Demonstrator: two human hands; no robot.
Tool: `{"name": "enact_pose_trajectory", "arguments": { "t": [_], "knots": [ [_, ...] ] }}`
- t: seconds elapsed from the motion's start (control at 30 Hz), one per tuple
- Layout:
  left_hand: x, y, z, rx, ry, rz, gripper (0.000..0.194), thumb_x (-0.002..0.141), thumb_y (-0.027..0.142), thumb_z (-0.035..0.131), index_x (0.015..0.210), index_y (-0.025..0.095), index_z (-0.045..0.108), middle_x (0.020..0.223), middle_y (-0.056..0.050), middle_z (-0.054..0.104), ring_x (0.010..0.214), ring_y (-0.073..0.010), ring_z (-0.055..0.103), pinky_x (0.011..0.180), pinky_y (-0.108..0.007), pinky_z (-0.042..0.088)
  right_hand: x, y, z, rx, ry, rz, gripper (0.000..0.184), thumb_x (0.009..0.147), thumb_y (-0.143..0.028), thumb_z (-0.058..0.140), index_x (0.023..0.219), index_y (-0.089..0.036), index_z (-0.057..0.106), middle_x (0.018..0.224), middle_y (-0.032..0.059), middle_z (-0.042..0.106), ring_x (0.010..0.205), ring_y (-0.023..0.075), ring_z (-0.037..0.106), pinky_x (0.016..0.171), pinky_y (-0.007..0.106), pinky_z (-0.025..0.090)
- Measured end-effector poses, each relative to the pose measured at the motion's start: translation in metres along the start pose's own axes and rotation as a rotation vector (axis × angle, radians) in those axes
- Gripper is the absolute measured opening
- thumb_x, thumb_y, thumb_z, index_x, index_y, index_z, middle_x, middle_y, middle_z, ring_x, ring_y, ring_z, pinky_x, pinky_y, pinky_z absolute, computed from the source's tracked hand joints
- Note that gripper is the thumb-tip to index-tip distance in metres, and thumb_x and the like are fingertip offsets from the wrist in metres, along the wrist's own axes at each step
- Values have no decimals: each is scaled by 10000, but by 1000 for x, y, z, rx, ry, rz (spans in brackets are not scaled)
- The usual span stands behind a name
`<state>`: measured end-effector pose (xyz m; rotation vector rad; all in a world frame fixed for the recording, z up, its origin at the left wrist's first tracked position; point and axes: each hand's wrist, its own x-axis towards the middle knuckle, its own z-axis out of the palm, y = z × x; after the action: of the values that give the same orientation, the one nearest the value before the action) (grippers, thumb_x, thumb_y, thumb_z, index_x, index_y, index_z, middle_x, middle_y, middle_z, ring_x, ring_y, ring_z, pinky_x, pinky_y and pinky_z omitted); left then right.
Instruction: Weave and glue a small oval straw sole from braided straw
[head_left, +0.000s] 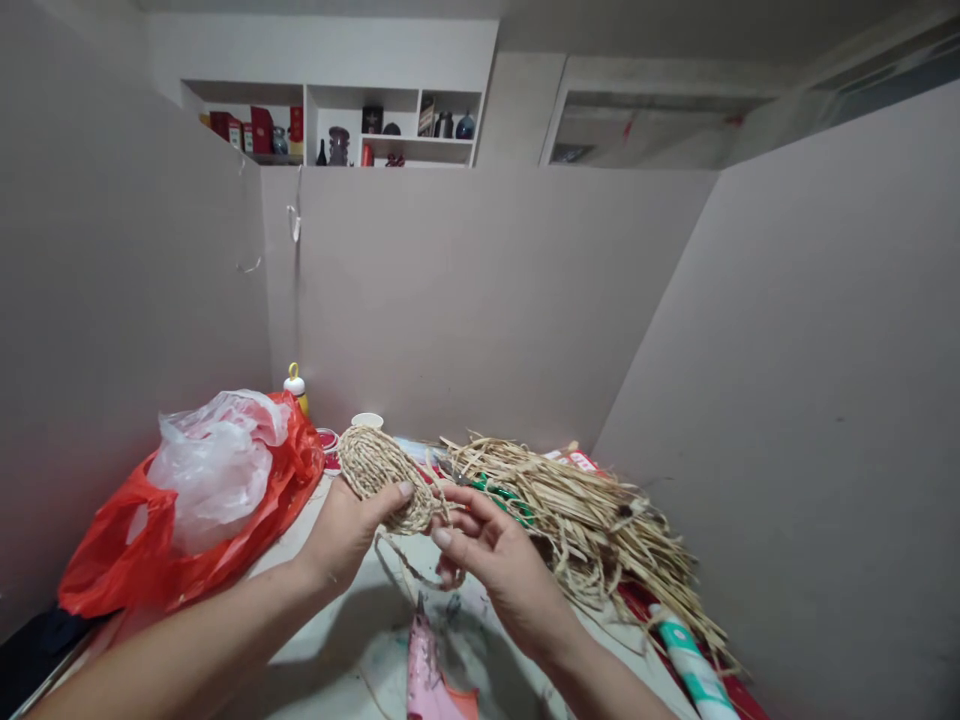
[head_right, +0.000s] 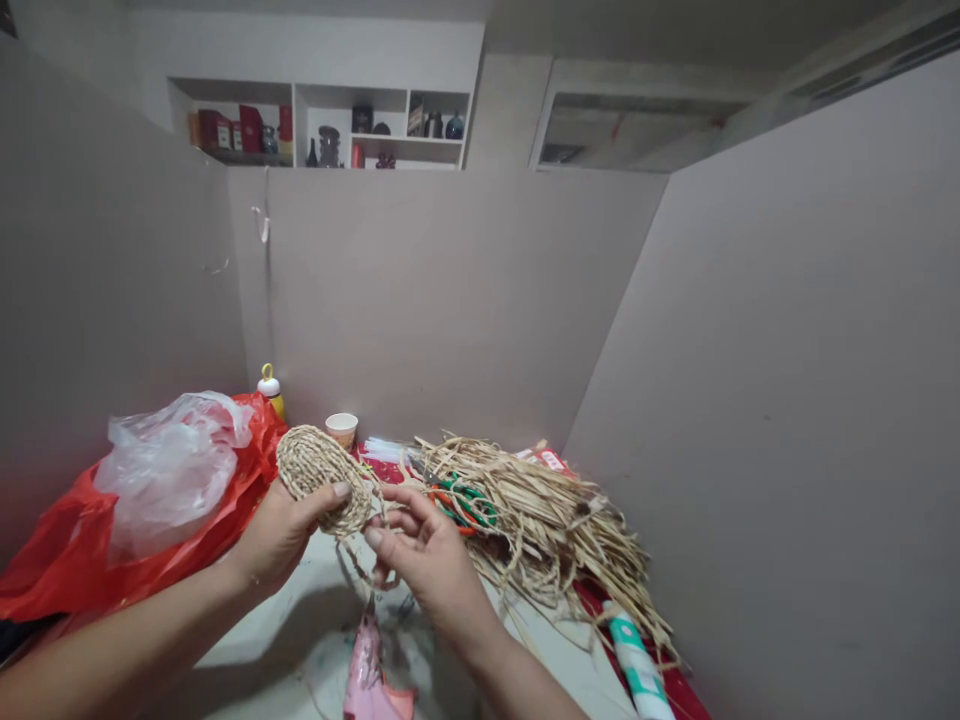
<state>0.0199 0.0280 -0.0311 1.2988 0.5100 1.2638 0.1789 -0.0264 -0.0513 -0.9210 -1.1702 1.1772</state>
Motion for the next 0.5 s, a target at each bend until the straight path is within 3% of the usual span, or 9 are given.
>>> {"name": "enact_pose_trajectory", "arguments": {
  "t": [0.1, 0.17, 0.23, 0.3, 0.37, 0.4, 0.43, 0.5],
  "knots": [
    [5, -7, -6, -30, 35, -92, 195, 741, 191, 693, 918, 150, 624, 873, -25, 657, 812, -169, 597, 771, -296, 481, 9, -8, -27, -355, -109, 79, 518, 730, -371, 713, 1188, -198, 542, 763, -9, 646, 560, 122, 599, 518, 261, 500],
    [8, -14, -11, -15, 49, -184, 228, 703, 199, 715, 906, 139, 632, 851, -34, 665, 779, -170, 605, 725, -284, 482, 21, -16, -50, -483, -133, 96, 513, 694, -355, 723, 1159, -183, 588, 750, 16, 666, 661, 183, 651, 573, 314, 530],
    [11, -21, -17, 9, 53, -273, 228, 670, 209, 739, 857, 130, 635, 778, -28, 663, 685, -153, 598, 628, -255, 466, 33, -23, -70, -580, -98, 80, 449, 674, -332, 727, 1087, -179, 642, 862, 74, 707, 839, 250, 675, 720, 399, 544],
    [12, -29, -23, 33, 61, -340, 217, 650, 208, 755, 809, 128, 631, 701, -13, 649, 587, -127, 568, 536, -227, 425, 35, -24, -81, -689, 10, 18, 435, 672, -325, 714, 1080, -190, 647, 1083, 124, 678, 1041, 304, 614, 908, 496, 464],
    [13, -38, -30, 53, 75, -400, 217, 638, 207, 766, 788, 127, 631, 660, -4, 642, 529, -110, 544, 489, -212, 394, 22, -21, -78, -780, 102, -42, 405, 709, -323, 673, 1093, -201, 636, 1221, 135, 621, 1192, 325, 510, 1046, 537, 319],
    [14, -42, -34, 60, 82, -426, 219, 636, 212, 769, 785, 125, 634, 653, -6, 645, 517, -108, 543, 479, -210, 390, 10, -18, -71, -813, 100, -50, 361, 729, -321, 657, 1070, -202, 646, 1214, 131, 627, 1183, 318, 515, 1055, 527, 310],
    [14, -46, -37, 64, 90, -447, 220, 637, 219, 771, 782, 124, 636, 650, -10, 650, 513, -110, 548, 474, -209, 391, -5, -15, -63, -856, 57, -52, 297, 749, -316, 644, 1021, -199, 664, 1151, 128, 661, 1105, 306, 567, 1013, 506, 368],
    [14, -54, -42, 58, 105, -472, 210, 657, 246, 760, 781, 125, 641, 659, -19, 665, 524, -121, 570, 479, -213, 406, -37, -7, -43, -1078, -228, -36, 297, 800, -273, 595, 1086, -207, 642, 1094, 112, 687, 988, 274, 626, 890, 438, 474]
  ]
}}
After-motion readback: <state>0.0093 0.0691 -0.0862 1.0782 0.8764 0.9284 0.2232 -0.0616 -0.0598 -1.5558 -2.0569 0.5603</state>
